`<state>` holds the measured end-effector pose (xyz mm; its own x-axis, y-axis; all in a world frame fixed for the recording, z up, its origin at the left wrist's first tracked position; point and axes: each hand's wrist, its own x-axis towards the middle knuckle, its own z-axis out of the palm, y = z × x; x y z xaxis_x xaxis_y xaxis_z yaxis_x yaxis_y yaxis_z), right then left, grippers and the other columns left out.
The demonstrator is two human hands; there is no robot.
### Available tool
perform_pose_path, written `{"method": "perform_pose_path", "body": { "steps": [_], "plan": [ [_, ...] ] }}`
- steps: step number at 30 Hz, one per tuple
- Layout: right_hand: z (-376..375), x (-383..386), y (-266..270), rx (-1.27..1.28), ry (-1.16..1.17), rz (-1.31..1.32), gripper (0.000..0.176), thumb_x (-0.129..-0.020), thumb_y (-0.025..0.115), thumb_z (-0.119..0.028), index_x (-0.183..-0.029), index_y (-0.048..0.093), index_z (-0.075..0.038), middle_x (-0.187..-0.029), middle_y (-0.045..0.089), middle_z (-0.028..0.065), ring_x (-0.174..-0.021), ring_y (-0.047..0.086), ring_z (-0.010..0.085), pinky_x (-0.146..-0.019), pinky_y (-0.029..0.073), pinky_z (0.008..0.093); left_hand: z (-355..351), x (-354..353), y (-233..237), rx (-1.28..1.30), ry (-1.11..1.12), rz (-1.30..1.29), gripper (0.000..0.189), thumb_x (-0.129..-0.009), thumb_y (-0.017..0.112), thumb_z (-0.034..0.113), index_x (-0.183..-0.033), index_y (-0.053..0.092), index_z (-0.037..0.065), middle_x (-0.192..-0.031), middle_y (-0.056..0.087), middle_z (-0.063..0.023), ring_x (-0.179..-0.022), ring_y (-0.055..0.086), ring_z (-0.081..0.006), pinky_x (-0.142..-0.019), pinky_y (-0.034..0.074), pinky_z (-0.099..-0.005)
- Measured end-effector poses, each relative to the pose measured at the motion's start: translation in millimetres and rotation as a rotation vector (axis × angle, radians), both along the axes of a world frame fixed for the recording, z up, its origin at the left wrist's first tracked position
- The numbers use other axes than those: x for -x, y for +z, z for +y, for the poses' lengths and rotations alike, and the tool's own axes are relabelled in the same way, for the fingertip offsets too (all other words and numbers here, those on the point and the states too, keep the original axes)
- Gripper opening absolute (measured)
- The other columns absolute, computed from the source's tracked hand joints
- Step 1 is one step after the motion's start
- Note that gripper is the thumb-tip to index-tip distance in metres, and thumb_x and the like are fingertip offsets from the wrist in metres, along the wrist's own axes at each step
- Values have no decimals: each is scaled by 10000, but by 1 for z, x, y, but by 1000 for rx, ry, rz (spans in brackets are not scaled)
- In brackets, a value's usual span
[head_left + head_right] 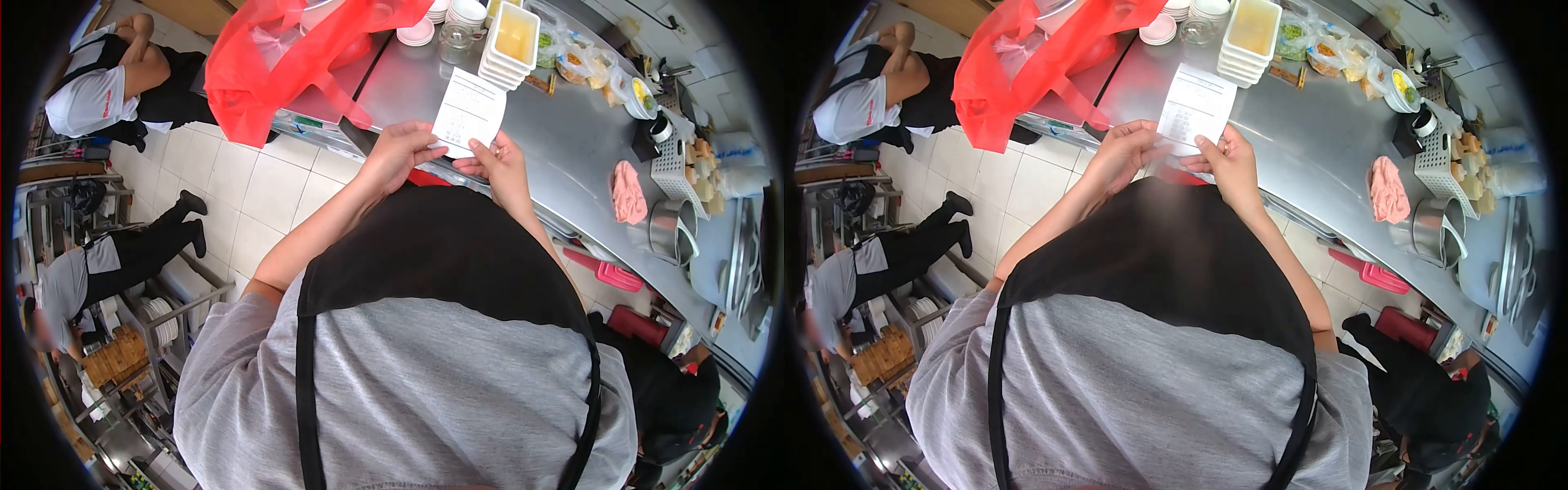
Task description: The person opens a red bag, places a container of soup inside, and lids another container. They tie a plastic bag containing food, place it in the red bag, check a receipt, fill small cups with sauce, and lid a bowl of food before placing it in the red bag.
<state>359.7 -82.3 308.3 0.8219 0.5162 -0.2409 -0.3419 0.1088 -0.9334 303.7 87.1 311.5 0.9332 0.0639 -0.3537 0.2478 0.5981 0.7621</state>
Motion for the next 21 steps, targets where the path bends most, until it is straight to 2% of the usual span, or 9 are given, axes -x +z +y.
{"method": "perform_pose_path", "body": {
  "steps": [7,11,13,14,16,17,18,20,21],
  "plan": [
    [0,-4,-5,16,32,-6,273,-855,522,-97,-1092,454,21,-910,605,147,-693,628,180,-587,520,231,0,-6,-3,6,-6,9,159,-812,513,9,-919,507,-108,-882,543,-117,-837,571,-184,-811,495,-290],
    [-1,-7,-1,-8,22,8,276,-855,527,-104,-1091,455,22,-894,607,139,-684,622,168,-570,516,232,0,-10,0,-39,7,20,203,-849,454,72,-928,511,-107,-915,561,-148,-858,575,-198,-796,496,-296],
    [-7,-20,-2,-137,-31,242,282,-847,521,-80,-1103,465,24,-885,603,118,-652,605,141,-545,503,231,1,-13,7,-19,31,36,229,-861,431,98,-930,512,-105,-930,566,-160,-867,577,-202,-787,498,-302],
    [-11,-30,-13,-140,-28,236,282,-847,521,-80,-1103,465,24,-885,603,118,-652,605,141,-545,503,231,2,-13,11,-30,34,28,252,-864,418,117,-935,514,-104,-946,568,-167,-874,577,-207,-782,497,-305],
    [-12,-51,-44,294,-127,-327,272,-824,507,-70,-1081,493,17,-886,590,87,-610,598,134,-502,468,221,6,-14,14,-45,46,9,274,-868,404,136,-941,515,-103,-961,570,-173,-881,577,-212,-777,496,-307],
    [-6,-55,-44,368,-165,-459,322,-783,523,-64,-1101,521,-10,-873,566,65,-644,586,150,-552,472,255,10,-14,13,-43,-4,28,268,-862,409,131,-945,518,-99,-958,572,-169,-882,576,-213,-779,496,-307],
    [1,-60,-47,358,-154,-472,322,-783,523,-64,-1101,521,-10,-873,566,65,-644,586,150,-552,472,255,15,-15,10,-43,-50,44,262,-855,414,126,-950,520,-94,-954,573,-164,-882,576,-213,-781,495,-306],
    [21,-74,-50,489,-205,-1101,329,-763,552,-75,-1092,556,-61,-866,536,72,-706,573,196,-625,470,307,37,-21,-8,-79,-50,-3,279,-835,437,125,-1000,518,-84,-959,576,-148,-887,575,-227,-766,490,-333],
    [28,-71,-38,551,-97,-960,296,-741,586,-71,-1037,573,-71,-905,517,93,-777,563,267,-677,454,365,49,-24,-12,-433,16,-65,299,-818,459,122,-1044,510,-68,-988,576,-143,-907,571,-239,-801,471,-343]
  ]
}}
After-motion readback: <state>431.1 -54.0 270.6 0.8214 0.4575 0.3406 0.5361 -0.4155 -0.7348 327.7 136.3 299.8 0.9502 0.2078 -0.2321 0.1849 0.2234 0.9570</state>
